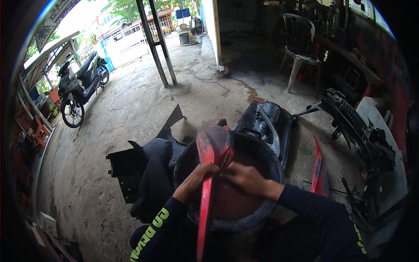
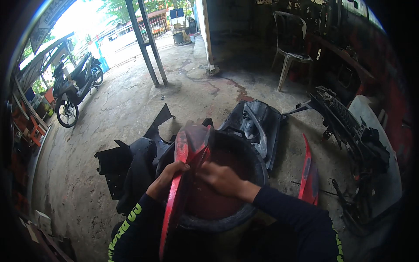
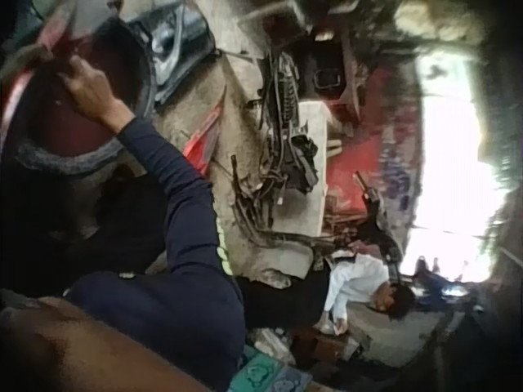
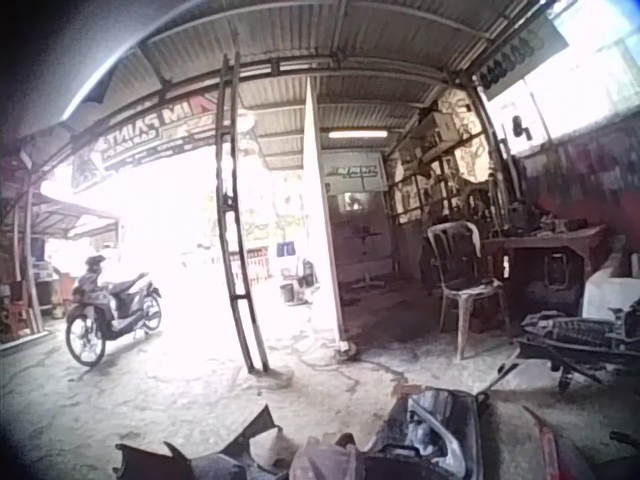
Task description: The person washes motorcycle fairing parts in a basin of water and sands the surface of a fairing part using sandpaper.
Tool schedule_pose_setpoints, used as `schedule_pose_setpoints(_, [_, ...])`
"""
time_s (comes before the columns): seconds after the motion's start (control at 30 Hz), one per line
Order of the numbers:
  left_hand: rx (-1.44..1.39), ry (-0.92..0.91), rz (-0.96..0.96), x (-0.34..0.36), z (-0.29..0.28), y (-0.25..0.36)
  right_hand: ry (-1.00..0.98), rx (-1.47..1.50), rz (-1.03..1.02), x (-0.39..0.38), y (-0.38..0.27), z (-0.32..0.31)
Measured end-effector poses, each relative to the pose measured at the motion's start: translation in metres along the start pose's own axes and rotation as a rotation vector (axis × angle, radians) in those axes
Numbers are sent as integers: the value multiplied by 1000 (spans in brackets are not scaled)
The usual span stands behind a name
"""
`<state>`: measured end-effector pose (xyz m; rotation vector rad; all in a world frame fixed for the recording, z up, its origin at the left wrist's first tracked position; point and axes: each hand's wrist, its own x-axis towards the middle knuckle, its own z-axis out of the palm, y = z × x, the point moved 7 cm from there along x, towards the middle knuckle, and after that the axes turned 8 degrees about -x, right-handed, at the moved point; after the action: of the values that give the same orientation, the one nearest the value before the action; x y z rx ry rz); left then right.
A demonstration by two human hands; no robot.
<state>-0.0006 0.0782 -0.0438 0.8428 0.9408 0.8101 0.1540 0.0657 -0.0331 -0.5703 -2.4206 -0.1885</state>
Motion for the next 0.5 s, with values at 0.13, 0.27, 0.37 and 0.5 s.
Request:
schedule_pose_setpoints(0.13, [-43,11,-19,-7,-7,-8,-35,-101,181,26,34,-24])
schedule_pose_setpoints(0.27, [84,-45,20,1,-9,-9,57,-75,-27,8,-6,0])
schedule_pose_setpoints(0.37, [246,6,196,-2,-19,-3,-23,-65,97,26,8,-12])
schedule_pose_setpoints(0.5, [57,-21,24,6,-14,-12,-25,-110,160,18,-1,-5])
